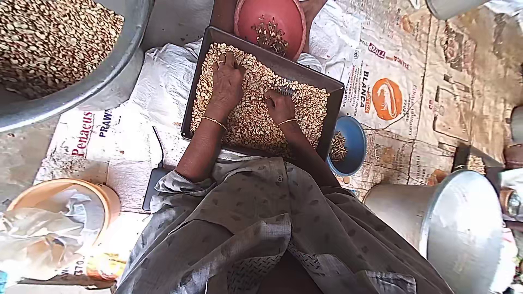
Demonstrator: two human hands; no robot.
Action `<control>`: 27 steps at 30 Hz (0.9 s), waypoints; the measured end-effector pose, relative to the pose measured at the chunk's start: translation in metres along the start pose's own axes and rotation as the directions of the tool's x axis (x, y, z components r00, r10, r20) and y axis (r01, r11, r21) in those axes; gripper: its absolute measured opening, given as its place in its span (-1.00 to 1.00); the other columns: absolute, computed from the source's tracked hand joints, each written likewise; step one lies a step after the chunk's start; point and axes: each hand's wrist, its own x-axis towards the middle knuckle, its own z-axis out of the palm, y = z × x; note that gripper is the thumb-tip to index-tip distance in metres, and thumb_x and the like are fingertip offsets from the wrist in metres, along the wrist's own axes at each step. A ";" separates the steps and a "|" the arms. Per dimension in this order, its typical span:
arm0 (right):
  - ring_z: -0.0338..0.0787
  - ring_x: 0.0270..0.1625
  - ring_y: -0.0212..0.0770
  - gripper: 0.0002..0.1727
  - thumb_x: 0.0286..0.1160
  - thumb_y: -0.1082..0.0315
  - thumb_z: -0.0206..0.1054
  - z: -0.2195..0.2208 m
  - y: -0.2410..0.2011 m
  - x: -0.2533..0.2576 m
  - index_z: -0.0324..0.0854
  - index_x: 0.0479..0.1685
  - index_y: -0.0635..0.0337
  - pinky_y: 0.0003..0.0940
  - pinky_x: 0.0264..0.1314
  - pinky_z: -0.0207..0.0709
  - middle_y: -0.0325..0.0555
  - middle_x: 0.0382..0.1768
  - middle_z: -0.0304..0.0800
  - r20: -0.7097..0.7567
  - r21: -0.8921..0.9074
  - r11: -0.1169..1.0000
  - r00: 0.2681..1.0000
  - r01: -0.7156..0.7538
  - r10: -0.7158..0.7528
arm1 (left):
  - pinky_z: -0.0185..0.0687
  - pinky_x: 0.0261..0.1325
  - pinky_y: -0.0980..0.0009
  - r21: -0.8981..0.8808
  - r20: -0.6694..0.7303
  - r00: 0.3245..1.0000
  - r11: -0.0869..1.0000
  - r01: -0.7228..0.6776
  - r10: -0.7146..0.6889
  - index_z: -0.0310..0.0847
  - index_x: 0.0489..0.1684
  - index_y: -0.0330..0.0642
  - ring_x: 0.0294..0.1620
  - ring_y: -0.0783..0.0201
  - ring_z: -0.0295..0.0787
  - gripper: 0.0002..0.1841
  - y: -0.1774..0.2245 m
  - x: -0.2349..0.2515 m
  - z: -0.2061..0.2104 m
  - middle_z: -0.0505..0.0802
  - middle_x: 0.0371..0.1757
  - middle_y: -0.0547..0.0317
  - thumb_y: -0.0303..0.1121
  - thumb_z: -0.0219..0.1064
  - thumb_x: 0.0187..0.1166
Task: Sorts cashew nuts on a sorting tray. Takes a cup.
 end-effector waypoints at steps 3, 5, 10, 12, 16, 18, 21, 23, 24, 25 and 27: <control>0.90 -0.02 0.29 -0.67 0.72 0.27 0.13 0.003 0.001 -0.002 0.81 0.14 0.13 0.28 -0.01 0.63 0.17 -0.12 0.92 -0.013 -0.058 0.997 0.998 0.060 -0.060 | 0.34 0.46 -0.29 -0.159 0.059 0.996 0.985 0.071 -0.063 0.76 0.02 -0.42 0.46 -0.41 0.48 -0.76 -0.021 0.027 0.041 0.63 0.33 -0.42 -0.58 0.19 0.56; 0.89 0.01 0.28 -0.69 0.74 0.24 0.15 0.000 -0.005 -0.002 0.79 0.09 0.16 0.27 0.02 0.62 0.17 -0.11 0.91 0.015 -0.092 0.995 0.999 0.038 -0.036 | 0.32 0.50 -0.27 -0.166 0.123 0.989 0.980 0.107 -0.087 0.75 0.04 -0.42 0.49 -0.40 0.46 -0.76 -0.021 0.031 0.039 0.60 0.38 -0.42 -0.58 0.18 0.57; 0.89 0.04 0.32 -0.65 0.76 0.23 0.12 0.002 -0.018 -0.002 0.75 0.15 0.23 0.29 0.04 0.63 0.25 -0.08 0.90 0.034 -0.157 0.988 0.999 -0.010 0.016 | 0.32 0.49 -0.28 -0.168 0.107 0.991 0.981 0.093 -0.075 0.76 0.03 -0.43 0.49 -0.40 0.47 -0.76 -0.020 0.029 0.038 0.62 0.35 -0.44 -0.59 0.18 0.57; 0.89 0.03 0.32 -0.62 0.75 0.22 0.12 0.003 -0.019 -0.002 0.72 0.26 0.21 0.29 0.03 0.63 0.24 -0.09 0.90 0.033 -0.142 0.990 0.999 -0.024 0.029 | 0.32 0.48 -0.28 -0.168 0.106 0.991 0.981 0.093 -0.076 0.76 0.02 -0.42 0.48 -0.39 0.47 -0.76 -0.021 0.029 0.038 0.62 0.34 -0.42 -0.59 0.19 0.57; 0.89 0.02 0.34 -0.64 0.75 0.25 0.10 0.004 -0.025 -0.004 0.70 0.25 0.23 0.27 0.03 0.63 0.25 -0.10 0.90 0.028 -0.133 0.990 0.998 -0.052 0.056 | 0.34 0.47 -0.27 -0.168 0.101 0.992 0.981 0.092 -0.075 0.75 0.00 -0.43 0.48 -0.40 0.47 -0.77 -0.020 0.029 0.038 0.62 0.34 -0.43 -0.59 0.20 0.55; 0.88 0.06 0.31 -0.66 0.73 0.26 0.09 0.004 -0.024 0.000 0.69 0.20 0.23 0.27 0.06 0.62 0.24 -0.09 0.89 0.045 -0.115 0.991 0.996 -0.075 0.081 | 0.33 0.49 -0.28 -0.171 0.112 0.990 0.980 0.101 -0.082 0.75 0.01 -0.42 0.50 -0.40 0.46 -0.77 -0.020 0.029 0.037 0.62 0.35 -0.42 -0.59 0.20 0.56; 0.86 -0.11 0.05 -0.73 0.63 0.31 0.21 0.003 -0.003 0.012 0.76 0.00 0.28 0.07 0.02 0.65 0.10 -0.21 0.87 0.019 0.208 0.974 0.996 -0.093 0.091 | 0.33 0.49 -0.28 -0.169 0.114 0.990 0.980 0.104 -0.086 0.75 0.03 -0.41 0.50 -0.39 0.46 -0.76 -0.021 0.030 0.038 0.61 0.35 -0.40 -0.59 0.21 0.54; 0.50 -0.58 -0.42 -0.89 0.57 0.45 0.30 0.002 0.010 0.014 0.72 -0.22 0.28 -0.50 -0.49 0.41 -0.23 -0.53 0.65 -0.016 0.655 0.753 0.996 -0.057 0.089 | 0.32 0.51 -0.29 -0.181 0.117 0.989 0.978 0.107 -0.086 0.75 0.03 -0.41 0.50 -0.40 0.46 -0.76 -0.022 0.030 0.037 0.61 0.36 -0.42 -0.60 0.21 0.54; 0.40 -0.72 -0.56 -0.90 0.59 0.51 0.29 -0.001 0.011 0.012 0.67 -0.29 0.26 -0.66 -0.69 0.30 -0.33 -0.64 0.57 0.019 0.808 0.583 0.994 -0.077 0.105 | 0.31 0.51 -0.29 -0.185 0.120 0.989 0.977 0.106 -0.085 0.75 0.03 -0.42 0.50 -0.41 0.46 -0.76 -0.022 0.030 0.037 0.61 0.35 -0.42 -0.60 0.21 0.54; 0.38 -0.76 -0.58 -0.90 0.59 0.54 0.27 -0.004 0.013 0.011 0.65 -0.29 0.28 -0.69 -0.74 0.27 -0.35 -0.66 0.56 0.052 0.868 0.485 0.992 -0.102 0.116 | 0.31 0.51 -0.29 -0.187 0.123 0.989 0.976 0.107 -0.085 0.75 0.03 -0.42 0.50 -0.41 0.45 -0.76 -0.022 0.030 0.037 0.61 0.36 -0.42 -0.61 0.21 0.53; 0.39 -0.66 -0.57 -0.92 0.60 0.52 0.28 -0.004 0.017 0.010 0.66 -0.20 0.32 -0.67 -0.61 0.29 -0.31 -0.57 0.57 0.037 0.823 0.561 0.993 -0.093 0.111 | 0.32 0.49 -0.29 -0.192 0.115 0.990 0.976 0.103 -0.082 0.76 0.03 -0.43 0.50 -0.42 0.45 -0.75 -0.021 0.031 0.038 0.61 0.35 -0.43 -0.62 0.21 0.52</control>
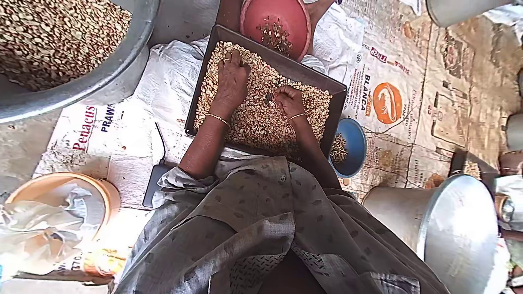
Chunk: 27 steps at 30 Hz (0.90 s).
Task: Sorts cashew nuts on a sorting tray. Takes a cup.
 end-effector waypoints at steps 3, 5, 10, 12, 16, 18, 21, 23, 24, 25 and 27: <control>0.63 -0.37 -0.38 -0.81 0.60 0.42 0.27 0.005 0.008 0.002 0.75 -0.10 0.35 -0.40 -0.19 0.53 -0.08 -0.34 0.77 0.044 -0.354 0.927 0.992 0.124 -0.116 | 0.34 0.48 -0.27 0.005 -0.012 1.000 1.000 0.003 -0.003 0.76 0.01 -0.42 0.49 -0.39 0.47 -0.76 -0.001 0.000 0.001 0.62 0.34 -0.42 -0.61 0.21 0.52; 0.82 -0.17 -0.09 -0.75 0.66 0.34 0.25 0.015 0.004 -0.002 0.80 0.02 0.28 -0.07 0.03 0.65 0.05 -0.19 0.88 0.059 -0.581 0.804 0.992 0.128 -0.115 | 0.33 0.49 -0.27 0.015 -0.001 1.000 1.000 0.007 -0.007 0.75 0.04 -0.42 0.50 -0.39 0.46 -0.75 0.000 0.000 0.000 0.62 0.35 -0.42 -0.60 0.20 0.54; 0.87 0.08 0.30 -0.67 0.71 0.26 0.15 0.038 -0.012 -0.015 0.79 0.16 0.16 0.28 0.08 0.62 0.21 -0.05 0.90 0.025 -0.882 0.469 0.999 0.042 -0.041 | 0.34 0.47 -0.26 0.018 0.004 1.000 1.000 -0.009 0.009 0.75 0.03 -0.44 0.48 -0.38 0.48 -0.76 0.001 -0.001 -0.002 0.62 0.33 -0.40 -0.58 0.18 0.58; 0.87 0.08 0.31 -0.66 0.72 0.27 0.11 0.043 -0.014 -0.014 0.76 0.14 0.22 0.27 0.06 0.62 0.24 -0.06 0.89 0.017 -0.901 0.433 0.999 0.032 -0.037 | 0.32 0.49 -0.26 0.016 0.009 1.000 1.000 -0.004 0.003 0.75 0.03 -0.43 0.49 -0.38 0.47 -0.76 0.002 -0.002 -0.002 0.62 0.35 -0.39 -0.58 0.18 0.58; 0.87 0.10 0.30 -0.64 0.77 0.27 0.06 0.041 -0.014 -0.010 0.69 0.17 0.29 0.24 0.11 0.63 0.26 -0.05 0.88 0.028 -0.887 0.459 0.999 0.044 -0.041 | 0.32 0.49 -0.29 0.009 0.003 1.000 1.000 -0.006 0.006 0.75 0.03 -0.44 0.51 -0.39 0.45 -0.77 0.001 -0.002 -0.002 0.61 0.36 -0.42 -0.58 0.20 0.58; 0.87 0.10 0.29 -0.63 0.78 0.24 0.05 0.037 -0.011 -0.009 0.70 0.16 0.28 0.25 0.10 0.62 0.24 -0.03 0.88 0.039 -0.874 0.482 0.998 0.059 -0.051 | 0.33 0.48 -0.28 0.013 -0.004 1.000 1.000 -0.008 0.008 0.75 0.02 -0.43 0.50 -0.39 0.46 -0.76 0.001 -0.002 -0.002 0.62 0.35 -0.41 -0.60 0.20 0.56; 0.86 0.14 0.31 -0.61 0.80 0.25 0.02 0.035 -0.011 -0.008 0.67 0.22 0.31 0.28 0.13 0.61 0.27 0.01 0.87 0.046 -0.879 0.475 0.999 0.049 -0.018 | 0.32 0.48 -0.25 0.019 0.004 1.000 1.000 -0.003 0.003 0.76 0.05 -0.42 0.49 -0.37 0.47 -0.75 0.001 -0.003 -0.002 0.63 0.34 -0.40 -0.61 0.20 0.55; 0.86 0.13 0.23 -0.63 0.77 0.27 0.09 0.024 -0.005 0.000 0.70 0.18 0.34 0.22 0.20 0.61 0.26 0.01 0.87 0.042 -0.784 0.619 0.999 0.048 -0.024 | 0.34 0.48 -0.25 0.018 0.000 1.000 1.000 -0.005 0.005 0.76 0.05 -0.42 0.48 -0.37 0.47 -0.75 0.001 -0.002 -0.002 0.62 0.34 -0.39 -0.61 0.20 0.55; 0.85 0.04 0.12 -0.66 0.73 0.31 0.15 0.016 0.002 0.005 0.72 0.12 0.39 0.11 0.20 0.63 0.23 -0.05 0.86 0.043 -0.673 0.736 0.997 0.072 -0.058 | 0.34 0.48 -0.26 0.010 -0.003 1.000 1.000 -0.004 0.004 0.76 0.04 -0.41 0.48 -0.37 0.47 -0.76 0.000 -0.002 -0.001 0.62 0.33 -0.39 -0.61 0.20 0.54; 0.83 -0.07 -0.04 -0.70 0.69 0.35 0.21 0.010 0.006 0.007 0.73 0.07 0.43 -0.07 0.14 0.65 0.17 -0.12 0.85 0.042 -0.543 0.835 0.996 0.088 -0.078 | 0.33 0.48 -0.27 0.003 -0.004 1.000 1.000 0.000 0.000 0.76 0.04 -0.40 0.48 -0.37 0.47 -0.75 0.000 -0.002 -0.001 0.62 0.33 -0.38 -0.61 0.20 0.54; 0.57 -0.41 -0.40 -0.81 0.66 0.44 0.24 0.002 0.004 0.002 0.70 -0.02 0.41 -0.49 -0.27 0.50 -0.11 -0.36 0.69 0.037 -0.245 0.968 0.998 0.061 -0.054 | 0.32 0.49 -0.28 -0.006 -0.004 1.000 1.000 0.000 0.000 0.76 0.05 -0.41 0.48 -0.38 0.47 -0.75 -0.001 -0.002 -0.001 0.62 0.34 -0.40 -0.60 0.18 0.57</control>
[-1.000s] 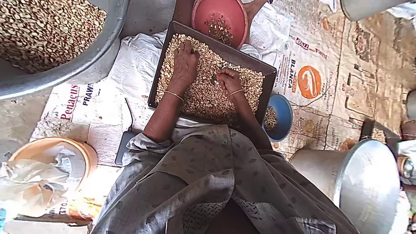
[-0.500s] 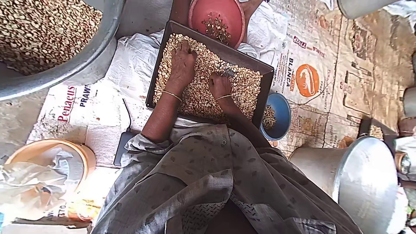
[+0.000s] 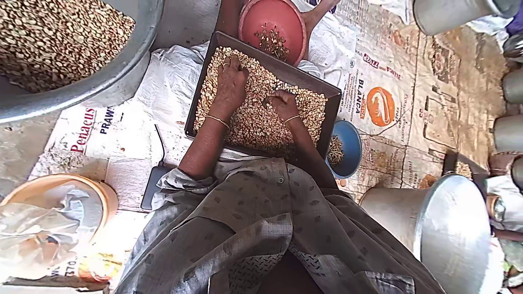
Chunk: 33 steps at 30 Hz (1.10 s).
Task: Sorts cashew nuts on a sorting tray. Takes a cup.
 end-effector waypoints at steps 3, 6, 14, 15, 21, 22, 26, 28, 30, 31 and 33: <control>0.45 -0.72 -0.57 -0.81 0.67 0.52 0.16 -0.008 -0.008 -0.007 0.65 -0.29 0.22 -0.71 -0.72 0.28 -0.34 -0.65 0.60 0.068 0.572 0.812 0.994 -0.111 0.088 | 0.32 0.49 -0.26 0.006 0.005 1.000 1.000 -0.005 0.005 0.75 0.03 -0.43 0.48 -0.38 0.47 -0.75 0.000 0.001 0.001 0.62 0.34 -0.40 -0.60 0.17 0.57; 0.71 -0.49 -0.44 -0.75 0.67 0.49 0.01 -0.011 -0.012 -0.009 0.58 -0.29 0.08 -0.63 -0.54 0.51 -0.22 -0.39 0.82 0.136 0.734 0.662 0.988 -0.151 0.074 | 0.33 0.50 -0.25 0.016 0.022 1.000 1.000 -0.002 0.002 0.76 0.03 -0.42 0.49 -0.37 0.46 -0.75 0.000 0.001 0.001 0.61 0.36 -0.38 -0.60 0.18 0.56; 0.76 -0.29 -0.37 -0.80 0.55 0.49 0.34 0.043 -0.030 -0.021 0.73 0.03 0.40 -0.45 -0.14 0.67 -0.01 -0.20 0.84 0.126 0.062 0.987 0.980 0.147 -0.154 | 0.35 0.48 -0.28 0.012 -0.001 1.000 1.000 -0.003 0.003 0.75 0.00 -0.43 0.47 -0.40 0.48 -0.76 -0.001 0.002 0.002 0.63 0.32 -0.43 -0.63 0.21 0.51; 0.82 -0.19 -0.29 -0.78 0.53 0.50 0.35 0.050 -0.029 -0.022 0.75 0.05 0.42 -0.39 0.00 0.70 0.09 -0.13 0.86 0.101 -0.025 0.983 0.979 0.182 -0.179 | 0.35 0.47 -0.28 0.012 -0.010 1.000 1.000 -0.004 0.004 0.76 0.00 -0.44 0.48 -0.40 0.48 -0.76 -0.001 0.002 0.002 0.64 0.31 -0.44 -0.64 0.20 0.51; 0.73 -0.31 -0.37 -0.85 0.51 0.49 0.39 0.055 -0.023 -0.019 0.76 -0.07 0.38 -0.45 -0.13 0.64 0.00 -0.22 0.83 0.061 0.019 0.997 0.996 0.071 -0.072 | 0.33 0.49 -0.29 0.022 0.016 1.000 1.000 0.000 0.000 0.75 0.01 -0.44 0.50 -0.41 0.46 -0.76 0.001 0.002 0.000 0.62 0.34 -0.43 -0.64 0.24 0.47; 0.69 -0.37 -0.41 -0.87 0.52 0.50 0.39 0.052 -0.024 -0.019 0.75 -0.08 0.39 -0.49 -0.22 0.60 -0.05 -0.28 0.81 0.071 0.096 0.995 0.997 0.021 -0.028 | 0.34 0.50 -0.30 0.023 0.018 1.000 1.000 -0.001 0.001 0.74 0.01 -0.44 0.51 -0.41 0.45 -0.75 0.001 0.002 0.000 0.62 0.35 -0.43 -0.64 0.24 0.46; 0.64 -0.54 -0.49 -0.87 0.69 0.49 0.23 0.029 -0.030 -0.017 0.68 -0.17 0.33 -0.63 -0.52 0.53 -0.25 -0.44 0.74 0.094 0.432 0.888 0.987 -0.158 0.130 | 0.32 0.50 -0.31 0.011 -0.002 1.000 1.000 -0.011 0.011 0.74 0.03 -0.45 0.51 -0.42 0.45 -0.75 -0.001 0.001 0.001 0.62 0.35 -0.45 -0.63 0.23 0.49; 0.67 -0.52 -0.51 -0.82 0.75 0.46 0.18 0.003 -0.036 -0.020 0.68 -0.19 0.27 -0.65 -0.53 0.51 -0.27 -0.42 0.77 0.066 0.469 0.866 0.985 -0.174 0.162 | 0.31 0.49 -0.33 -0.001 -0.008 1.000 1.000 -0.018 0.018 0.74 0.01 -0.46 0.51 -0.44 0.45 -0.76 -0.001 0.001 0.001 0.62 0.35 -0.47 -0.63 0.24 0.48; 0.64 -0.55 -0.53 -0.80 0.76 0.44 0.17 -0.030 -0.039 -0.029 0.67 -0.24 0.22 -0.67 -0.58 0.47 -0.30 -0.45 0.76 -0.023 0.462 0.880 0.991 -0.108 0.134 | 0.30 0.49 -0.35 -0.010 -0.015 1.000 1.000 -0.022 0.022 0.74 0.02 -0.45 0.51 -0.45 0.44 -0.76 -0.001 0.000 0.002 0.62 0.35 -0.48 -0.62 0.23 0.49; 0.64 -0.56 -0.53 -0.81 0.76 0.43 0.18 -0.049 -0.038 -0.035 0.66 -0.24 0.20 -0.67 -0.58 0.48 -0.33 -0.46 0.76 -0.091 0.440 0.896 0.989 -0.061 0.112 | 0.29 0.51 -0.35 -0.015 -0.017 1.000 1.000 -0.020 0.020 0.75 0.02 -0.44 0.52 -0.45 0.43 -0.76 -0.001 0.000 0.002 0.62 0.36 -0.47 -0.61 0.22 0.50; 0.64 -0.56 -0.54 -0.82 0.76 0.40 0.17 -0.093 -0.033 -0.050 0.64 -0.22 0.16 -0.63 -0.55 0.53 -0.40 -0.47 0.75 -0.261 0.305 0.951 0.965 0.057 0.026 | 0.27 0.52 -0.36 -0.016 -0.014 1.000 1.000 -0.020 0.020 0.75 0.03 -0.45 0.52 -0.46 0.42 -0.76 -0.001 0.000 0.001 0.61 0.37 -0.49 -0.61 0.21 0.52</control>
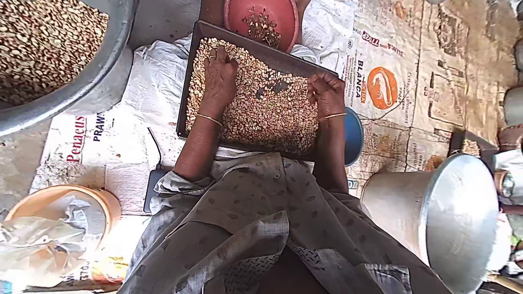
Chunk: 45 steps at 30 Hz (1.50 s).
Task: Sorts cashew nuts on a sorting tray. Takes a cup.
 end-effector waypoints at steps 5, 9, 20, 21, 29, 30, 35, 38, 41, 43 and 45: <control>0.82 0.15 -0.18 -0.61 0.73 0.28 0.07 -0.120 -0.021 -0.021 0.70 0.18 0.38 -0.26 0.32 0.58 0.10 0.08 0.85 -0.284 -0.746 0.664 0.924 -0.044 -0.258 | 0.27 0.51 -0.36 0.033 0.027 0.999 0.999 0.021 -0.021 0.74 0.06 -0.43 0.52 -0.46 0.42 -0.74 0.003 0.000 -0.001 0.60 0.39 -0.47 -0.59 0.21 0.51; 0.75 0.27 -0.12 -0.65 0.64 0.33 0.17 -0.130 -0.015 -0.034 0.71 0.15 0.42 -0.25 0.39 0.51 0.19 0.20 0.79 -0.391 -0.748 0.646 0.887 -0.150 -0.246 | 0.25 0.50 -0.35 0.035 0.026 0.999 0.999 0.025 -0.026 0.75 0.01 -0.43 0.51 -0.44 0.42 -0.76 0.004 0.000 -0.001 0.60 0.37 -0.45 -0.59 0.20 0.54; 0.86 0.13 0.05 -0.72 0.59 0.51 0.24 0.061 0.045 -0.028 0.80 0.11 0.34 -0.11 0.29 0.68 0.18 0.07 0.87 0.412 -0.565 0.724 0.895 0.397 -0.169 | 0.27 0.51 -0.35 0.032 0.023 0.999 0.999 0.022 -0.023 0.77 0.01 -0.42 0.55 -0.45 0.40 -0.76 0.003 0.001 -0.001 0.61 0.40 -0.45 -0.57 0.20 0.55; 0.83 0.21 0.14 -0.74 0.60 0.50 0.25 0.071 0.052 -0.028 0.81 0.09 0.35 -0.02 0.39 0.62 0.20 0.10 0.87 0.437 -0.621 0.662 0.886 0.420 -0.152 | 0.27 0.51 -0.36 0.032 0.020 1.000 0.999 0.020 -0.021 0.76 0.00 -0.42 0.55 -0.45 0.40 -0.76 0.002 0.001 0.000 0.61 0.39 -0.46 -0.57 0.20 0.54; 0.86 0.12 0.20 -0.76 0.68 0.50 0.16 0.073 0.053 -0.029 0.71 0.03 0.46 0.02 0.27 0.67 0.29 0.04 0.83 0.282 -0.675 0.664 0.944 0.321 -0.171 | 0.25 0.51 -0.35 0.016 0.015 1.000 1.000 0.024 -0.024 0.74 0.02 -0.46 0.54 -0.45 0.41 -0.75 0.004 0.001 0.000 0.60 0.40 -0.48 -0.59 0.18 0.55; 0.87 0.09 0.17 -0.75 0.68 0.50 0.15 0.065 0.050 -0.028 0.72 0.03 0.47 -0.01 0.25 0.69 0.29 0.01 0.84 0.210 -0.658 0.688 0.952 0.306 -0.222 | 0.25 0.51 -0.35 0.012 0.018 0.999 1.000 0.026 -0.026 0.74 0.03 -0.46 0.54 -0.45 0.40 -0.75 0.004 0.000 0.000 0.59 0.40 -0.47 -0.60 0.18 0.55; 0.86 -0.07 -0.08 -0.73 0.67 0.42 0.13 -0.030 0.016 -0.027 0.71 -0.01 0.41 -0.18 0.08 0.68 0.15 -0.12 0.85 -0.181 -0.711 0.690 0.912 0.138 -0.369 | 0.24 0.50 -0.37 0.011 0.014 1.000 1.000 0.019 -0.019 0.74 0.03 -0.45 0.54 -0.47 0.40 -0.74 0.003 0.000 0.000 0.59 0.40 -0.49 -0.59 0.17 0.54; 0.76 0.34 0.07 -0.65 0.62 0.41 0.13 -0.098 -0.007 -0.037 0.68 0.19 0.42 -0.11 0.43 0.54 0.26 0.24 0.78 -0.331 -0.819 0.562 0.894 -0.114 -0.301 | 0.25 0.50 -0.34 0.023 0.009 1.000 1.000 0.016 -0.016 0.74 0.01 -0.45 0.53 -0.45 0.39 -0.76 0.003 0.000 0.002 0.59 0.38 -0.49 -0.57 0.16 0.57; 0.59 0.55 0.11 -0.59 0.59 0.40 0.18 -0.127 -0.012 -0.048 0.62 0.34 0.39 -0.05 0.61 0.37 0.27 0.48 0.61 -0.380 -0.788 0.569 0.913 -0.234 -0.151 | 0.26 0.50 -0.33 0.021 0.012 1.000 1.000 0.015 -0.015 0.74 0.00 -0.45 0.52 -0.45 0.40 -0.77 0.003 0.000 0.001 0.60 0.37 -0.47 -0.57 0.17 0.57; 0.87 0.06 -0.16 -0.70 0.64 0.40 0.17 -0.114 0.003 -0.053 0.69 0.13 0.40 -0.25 0.19 0.70 0.10 0.08 0.85 -0.346 -0.643 0.755 0.928 -0.125 -0.141 | 0.27 0.50 -0.32 0.024 0.008 1.000 1.000 0.014 -0.014 0.73 0.00 -0.45 0.52 -0.44 0.41 -0.76 0.002 0.001 0.002 0.60 0.37 -0.47 -0.57 0.17 0.56; 0.92 -0.22 -0.25 -0.79 0.70 0.46 0.15 -0.081 0.017 -0.057 0.61 0.04 0.43 -0.28 -0.07 0.87 0.00 -0.13 0.84 -0.160 -0.373 0.928 0.985 -0.001 -0.063 | 0.26 0.51 -0.33 0.017 0.007 1.000 1.000 0.010 -0.010 0.74 0.00 -0.46 0.52 -0.45 0.41 -0.76 0.002 0.001 0.002 0.60 0.38 -0.48 -0.57 0.17 0.58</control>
